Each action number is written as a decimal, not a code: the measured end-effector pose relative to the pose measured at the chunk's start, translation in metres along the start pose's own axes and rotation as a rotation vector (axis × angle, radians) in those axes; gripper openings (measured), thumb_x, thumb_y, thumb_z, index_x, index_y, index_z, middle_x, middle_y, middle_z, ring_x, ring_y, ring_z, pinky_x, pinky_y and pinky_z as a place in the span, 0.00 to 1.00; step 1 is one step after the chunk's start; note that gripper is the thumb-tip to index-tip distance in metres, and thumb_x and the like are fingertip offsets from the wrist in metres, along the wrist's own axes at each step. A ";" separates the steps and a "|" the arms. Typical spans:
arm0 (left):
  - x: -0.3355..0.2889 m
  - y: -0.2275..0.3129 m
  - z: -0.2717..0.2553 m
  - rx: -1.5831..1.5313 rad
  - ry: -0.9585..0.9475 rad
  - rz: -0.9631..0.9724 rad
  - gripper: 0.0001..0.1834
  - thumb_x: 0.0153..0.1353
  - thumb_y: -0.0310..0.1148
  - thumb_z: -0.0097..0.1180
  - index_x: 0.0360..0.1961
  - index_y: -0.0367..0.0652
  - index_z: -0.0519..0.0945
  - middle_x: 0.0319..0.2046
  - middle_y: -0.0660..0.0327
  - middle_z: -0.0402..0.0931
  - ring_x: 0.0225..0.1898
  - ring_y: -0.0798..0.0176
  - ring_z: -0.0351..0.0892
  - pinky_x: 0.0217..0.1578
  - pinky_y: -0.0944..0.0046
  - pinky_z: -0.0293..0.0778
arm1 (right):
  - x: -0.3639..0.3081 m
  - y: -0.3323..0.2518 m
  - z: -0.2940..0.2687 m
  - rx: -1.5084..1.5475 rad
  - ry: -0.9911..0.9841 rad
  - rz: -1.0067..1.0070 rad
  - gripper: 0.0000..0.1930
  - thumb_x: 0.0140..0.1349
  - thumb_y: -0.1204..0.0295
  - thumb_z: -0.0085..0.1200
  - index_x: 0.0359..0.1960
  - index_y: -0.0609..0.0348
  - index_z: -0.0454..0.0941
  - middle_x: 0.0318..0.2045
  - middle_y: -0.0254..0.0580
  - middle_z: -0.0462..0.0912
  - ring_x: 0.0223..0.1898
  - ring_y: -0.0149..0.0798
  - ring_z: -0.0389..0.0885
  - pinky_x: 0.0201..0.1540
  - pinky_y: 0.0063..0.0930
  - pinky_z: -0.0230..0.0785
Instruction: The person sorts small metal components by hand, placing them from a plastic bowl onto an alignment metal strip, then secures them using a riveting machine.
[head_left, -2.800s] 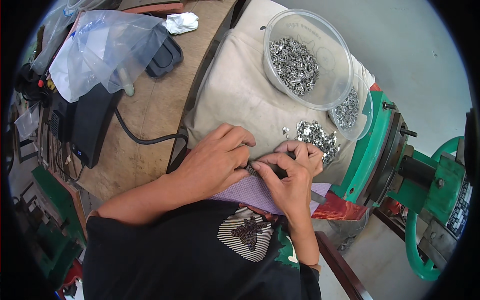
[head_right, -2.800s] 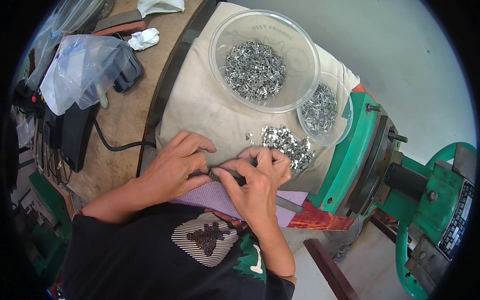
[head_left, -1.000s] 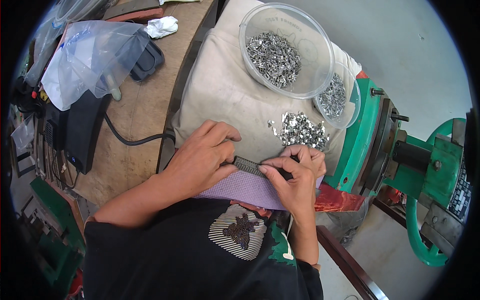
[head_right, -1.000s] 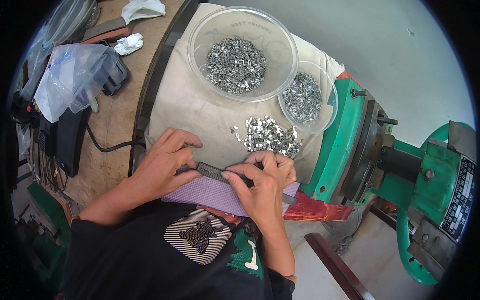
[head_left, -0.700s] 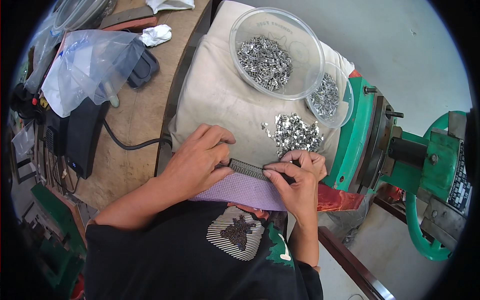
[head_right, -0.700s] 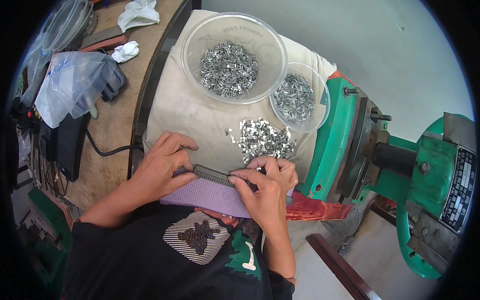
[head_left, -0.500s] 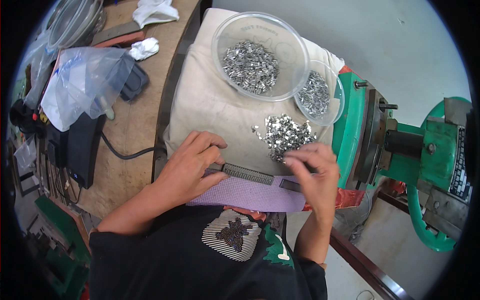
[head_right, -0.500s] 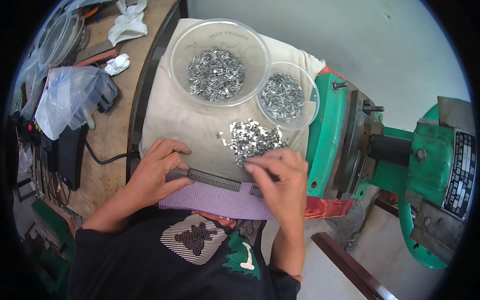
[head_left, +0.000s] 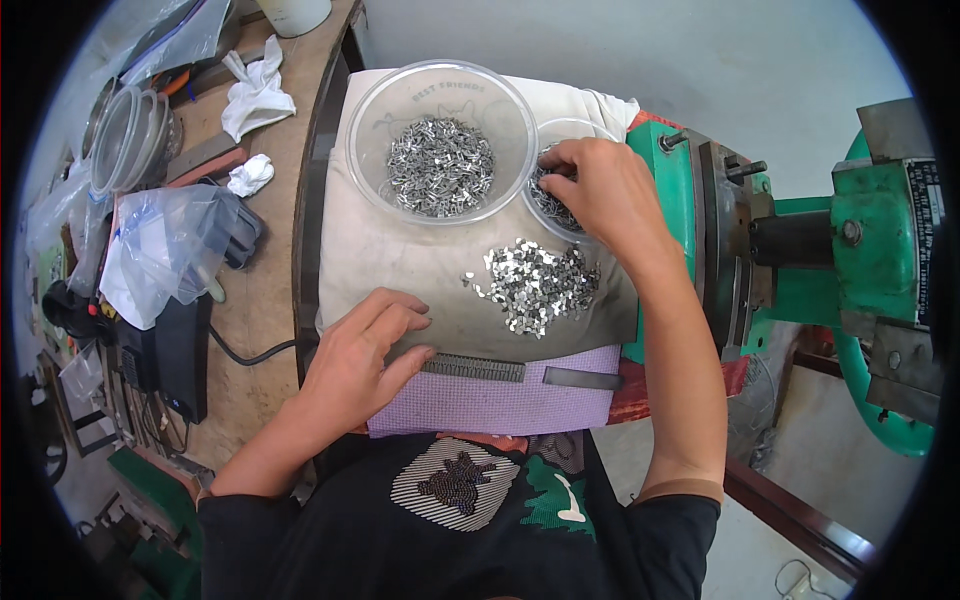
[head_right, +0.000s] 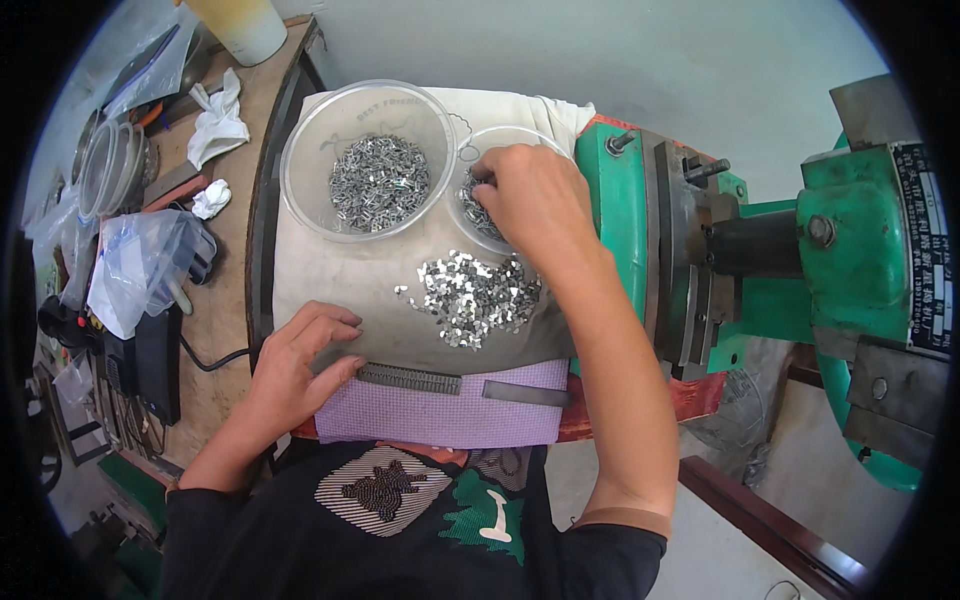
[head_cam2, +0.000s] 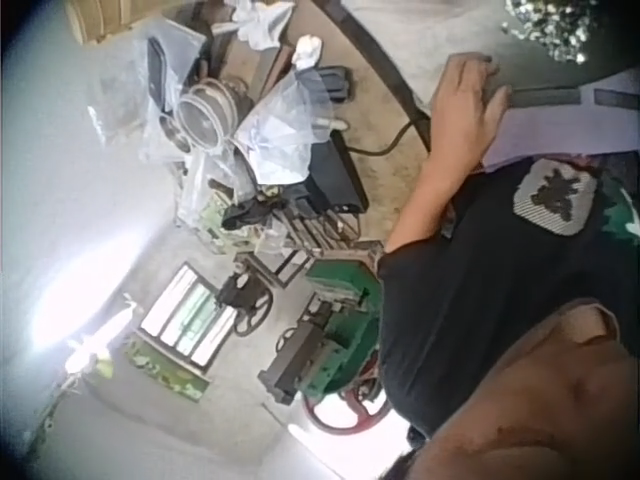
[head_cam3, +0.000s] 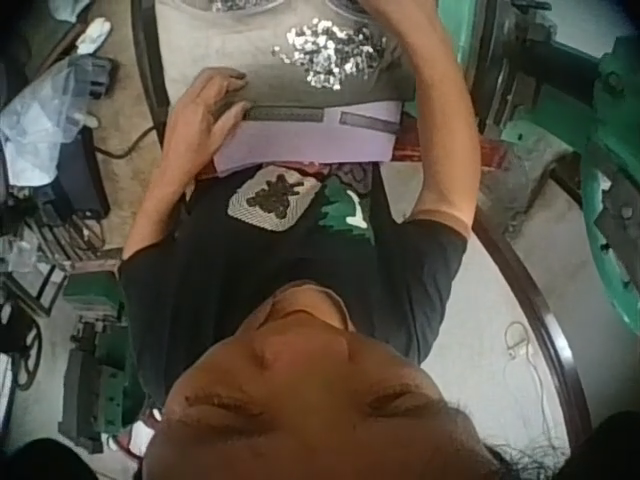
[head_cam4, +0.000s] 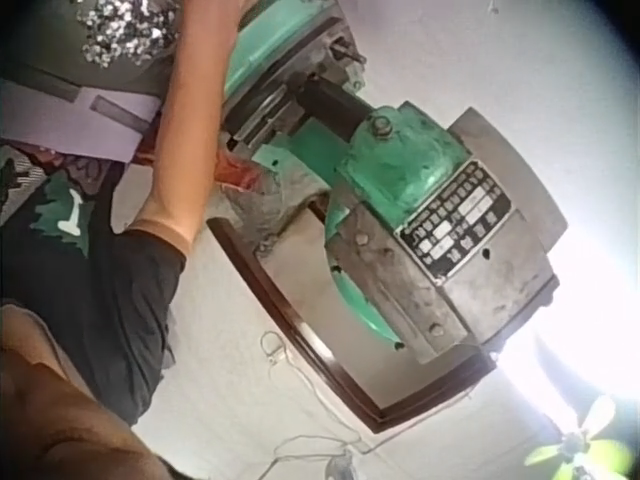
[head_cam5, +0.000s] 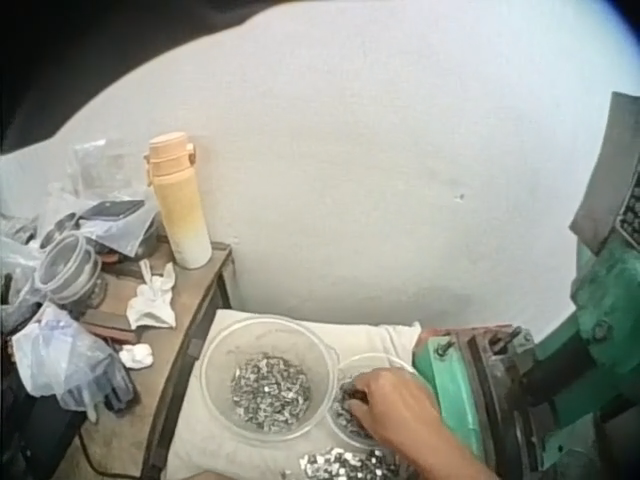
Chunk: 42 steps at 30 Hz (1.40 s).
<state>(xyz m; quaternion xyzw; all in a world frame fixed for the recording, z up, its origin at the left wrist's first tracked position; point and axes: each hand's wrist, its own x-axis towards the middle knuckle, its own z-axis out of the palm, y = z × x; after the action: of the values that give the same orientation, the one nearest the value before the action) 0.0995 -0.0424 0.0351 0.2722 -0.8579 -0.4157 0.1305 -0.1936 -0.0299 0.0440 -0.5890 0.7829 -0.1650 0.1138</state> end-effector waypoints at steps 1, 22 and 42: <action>0.003 0.000 0.001 0.015 0.015 0.024 0.13 0.54 0.26 0.65 0.40 0.37 0.77 0.44 0.55 0.77 0.43 0.48 0.80 0.40 0.57 0.76 | 0.002 -0.004 -0.001 -0.039 -0.017 -0.019 0.09 0.52 0.72 0.63 0.36 0.58 0.88 0.30 0.52 0.86 0.36 0.52 0.86 0.42 0.43 0.77; 0.089 0.039 0.015 -0.057 0.307 0.314 0.09 0.56 0.22 0.62 0.39 0.37 0.79 0.32 0.56 0.79 0.33 0.51 0.81 0.34 0.57 0.76 | -0.025 0.017 -0.011 0.657 0.039 0.259 0.11 0.57 0.70 0.65 0.35 0.67 0.86 0.28 0.46 0.87 0.30 0.33 0.84 0.37 0.27 0.75; 0.163 0.062 0.037 -0.106 0.238 0.149 0.07 0.58 0.23 0.62 0.36 0.30 0.81 0.29 0.52 0.84 0.32 0.65 0.85 0.36 0.66 0.79 | -0.047 0.006 -0.022 1.195 0.246 0.432 0.10 0.63 0.68 0.64 0.39 0.63 0.87 0.25 0.26 0.80 0.24 0.20 0.68 0.27 0.17 0.61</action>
<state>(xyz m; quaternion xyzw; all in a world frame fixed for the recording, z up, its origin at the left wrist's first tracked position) -0.0729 -0.0813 0.0602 0.2481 -0.8311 -0.4144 0.2758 -0.1941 0.0198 0.0609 -0.2303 0.6644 -0.6120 0.3620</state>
